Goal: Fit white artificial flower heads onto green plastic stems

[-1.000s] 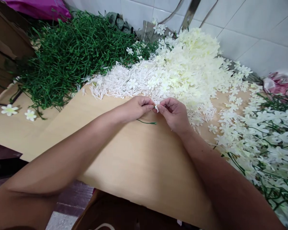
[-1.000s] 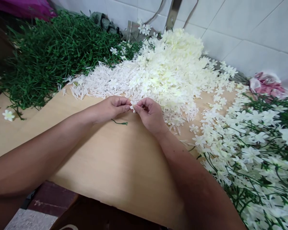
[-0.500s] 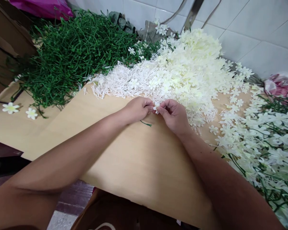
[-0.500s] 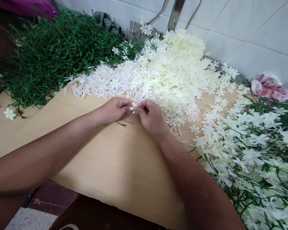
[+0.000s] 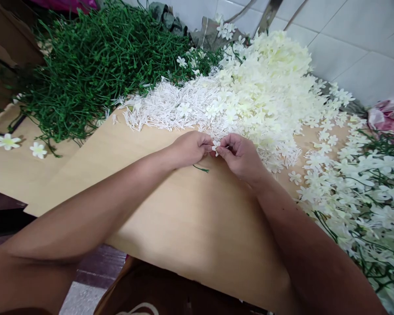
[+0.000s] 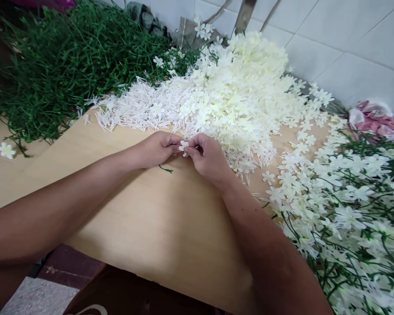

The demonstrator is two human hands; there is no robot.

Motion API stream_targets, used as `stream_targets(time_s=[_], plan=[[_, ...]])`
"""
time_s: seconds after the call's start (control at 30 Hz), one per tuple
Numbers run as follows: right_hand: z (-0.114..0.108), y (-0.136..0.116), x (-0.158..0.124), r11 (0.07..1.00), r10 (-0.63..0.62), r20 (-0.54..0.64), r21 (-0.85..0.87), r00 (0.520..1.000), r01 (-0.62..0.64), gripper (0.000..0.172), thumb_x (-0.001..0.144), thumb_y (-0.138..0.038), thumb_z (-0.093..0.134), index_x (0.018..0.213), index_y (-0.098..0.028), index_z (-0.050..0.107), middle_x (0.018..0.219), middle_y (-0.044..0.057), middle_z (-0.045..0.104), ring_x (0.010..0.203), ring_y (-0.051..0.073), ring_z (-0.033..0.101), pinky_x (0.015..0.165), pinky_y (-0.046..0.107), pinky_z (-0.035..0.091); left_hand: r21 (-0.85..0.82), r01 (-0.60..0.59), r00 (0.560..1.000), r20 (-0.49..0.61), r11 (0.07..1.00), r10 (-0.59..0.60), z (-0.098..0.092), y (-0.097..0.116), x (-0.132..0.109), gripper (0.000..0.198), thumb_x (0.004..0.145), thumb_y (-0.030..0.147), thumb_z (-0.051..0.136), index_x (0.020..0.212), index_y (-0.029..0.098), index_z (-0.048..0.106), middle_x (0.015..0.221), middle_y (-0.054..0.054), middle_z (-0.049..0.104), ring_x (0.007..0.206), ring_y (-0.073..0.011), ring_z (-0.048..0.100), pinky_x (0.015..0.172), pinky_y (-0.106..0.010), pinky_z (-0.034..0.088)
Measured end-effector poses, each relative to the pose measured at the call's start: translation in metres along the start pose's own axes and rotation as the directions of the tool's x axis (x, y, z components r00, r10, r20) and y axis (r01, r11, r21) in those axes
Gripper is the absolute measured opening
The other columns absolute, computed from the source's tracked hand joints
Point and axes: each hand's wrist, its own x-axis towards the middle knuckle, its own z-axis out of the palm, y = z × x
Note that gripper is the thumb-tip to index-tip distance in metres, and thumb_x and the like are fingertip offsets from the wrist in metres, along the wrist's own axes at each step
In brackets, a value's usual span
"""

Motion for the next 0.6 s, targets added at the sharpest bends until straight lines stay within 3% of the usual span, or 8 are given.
stream_targets(time_s=[0.1,0.33,0.5,0.6], plan=[[0.002,-0.002,-0.002,0.999,-0.029,0.010,-0.042,1.000,0.029,0.010,0.076,-0.021,0.056,0.069,-0.019,0.050,0.062,0.000,0.056,0.056,0.012,0.046,0.053,0.027,0.035,-0.012,-0.019,0.999,0.026,1.000,0.020,0.000,0.000,-0.001,0.016,0.073,0.009,0.046,0.060,0.014,0.054,0.054,0.005,0.047,0.052,-0.0061,0.038,0.052,-0.020,0.030],[0.010,0.000,-0.010,0.981,-0.161,-0.095,-0.120,0.982,0.149,0.012,0.075,-0.017,0.059,0.068,-0.020,0.049,0.064,-0.001,0.053,0.059,0.012,0.045,0.056,0.027,0.036,0.009,0.018,0.996,0.082,1.000,-0.019,-0.004,0.002,0.000,0.014,0.072,0.012,0.050,0.061,0.014,0.059,0.054,0.004,0.047,0.051,-0.0062,0.038,0.051,-0.021,0.029],[0.007,0.006,-0.006,0.990,-0.060,-0.128,0.117,0.990,0.075,0.016,0.076,-0.028,0.063,0.071,-0.020,0.050,0.060,-0.003,0.052,0.054,0.010,0.042,0.053,0.026,0.036,-0.037,0.055,0.997,0.059,0.998,-0.052,-0.009,0.009,0.000,0.018,0.077,0.016,0.052,0.061,0.013,0.060,0.048,0.006,0.038,0.047,-0.0057,0.031,0.049,-0.022,0.026],[0.004,0.008,-0.003,0.961,-0.013,-0.166,0.272,0.986,0.059,0.024,0.072,-0.036,0.069,0.071,-0.020,0.052,0.060,-0.004,0.049,0.054,0.009,0.043,0.056,0.027,0.038,-0.060,0.045,0.996,0.082,0.997,-0.040,-0.011,0.012,-0.001,0.020,0.083,0.020,0.049,0.070,0.013,0.063,0.052,0.005,0.045,0.050,-0.0062,0.035,0.055,-0.022,0.033]])
